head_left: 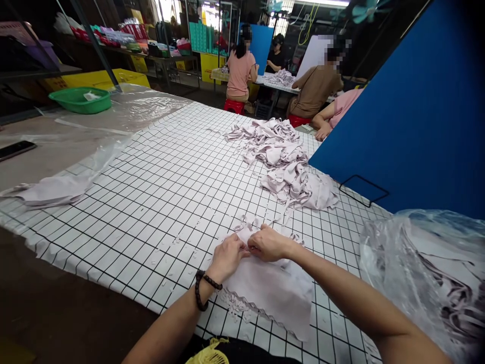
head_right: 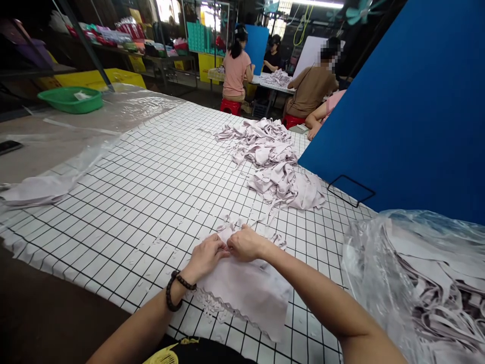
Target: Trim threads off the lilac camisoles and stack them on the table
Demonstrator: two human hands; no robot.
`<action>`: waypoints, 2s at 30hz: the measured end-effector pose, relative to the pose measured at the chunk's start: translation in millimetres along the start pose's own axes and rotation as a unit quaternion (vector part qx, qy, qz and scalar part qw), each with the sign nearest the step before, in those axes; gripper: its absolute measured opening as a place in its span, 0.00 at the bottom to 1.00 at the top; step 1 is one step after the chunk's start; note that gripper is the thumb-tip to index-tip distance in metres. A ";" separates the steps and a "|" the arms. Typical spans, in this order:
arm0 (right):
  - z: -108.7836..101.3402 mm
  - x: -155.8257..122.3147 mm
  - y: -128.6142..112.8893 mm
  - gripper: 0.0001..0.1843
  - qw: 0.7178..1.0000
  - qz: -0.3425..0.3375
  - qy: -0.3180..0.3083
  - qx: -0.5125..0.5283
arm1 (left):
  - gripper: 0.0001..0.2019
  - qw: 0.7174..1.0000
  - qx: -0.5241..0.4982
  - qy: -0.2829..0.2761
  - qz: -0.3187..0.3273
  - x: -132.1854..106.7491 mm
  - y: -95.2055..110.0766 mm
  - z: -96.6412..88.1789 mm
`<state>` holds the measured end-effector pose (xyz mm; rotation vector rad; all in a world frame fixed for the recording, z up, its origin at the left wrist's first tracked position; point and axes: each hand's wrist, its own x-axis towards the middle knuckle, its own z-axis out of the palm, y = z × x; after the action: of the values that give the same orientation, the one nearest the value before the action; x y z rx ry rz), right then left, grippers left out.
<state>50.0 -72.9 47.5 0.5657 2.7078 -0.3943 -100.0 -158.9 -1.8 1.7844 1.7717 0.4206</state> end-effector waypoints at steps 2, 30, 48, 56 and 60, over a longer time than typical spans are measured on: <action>1.3 0.5 1.1 0.13 1.000 -0.001 0.002 -0.001 | 0.06 1.000 -0.002 0.002 0.003 0.4 -1.1 0.8; 0.0 -0.9 63.1 0.08 0.872 0.149 0.289 0.366 | 0.18 0.998 0.033 0.018 0.055 -2.2 -4.7 2.9; 7.9 25.8 136.6 0.16 0.736 0.331 0.442 0.391 | 0.14 0.982 0.013 0.186 0.040 -5.1 0.5 20.9; -30.6 45.2 154.1 0.01 0.809 0.310 0.450 0.217 | 0.15 0.978 -0.148 0.145 0.028 5.1 -5.9 -11.7; -47.8 29.3 124.8 0.07 0.807 0.171 0.461 0.326 | 0.18 0.972 -0.181 0.142 0.048 34.6 -1.3 -34.2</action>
<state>65.3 62.9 54.8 1.8165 3.1490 -1.2341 -119.3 -118.8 18.0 1.6103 1.6606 1.0155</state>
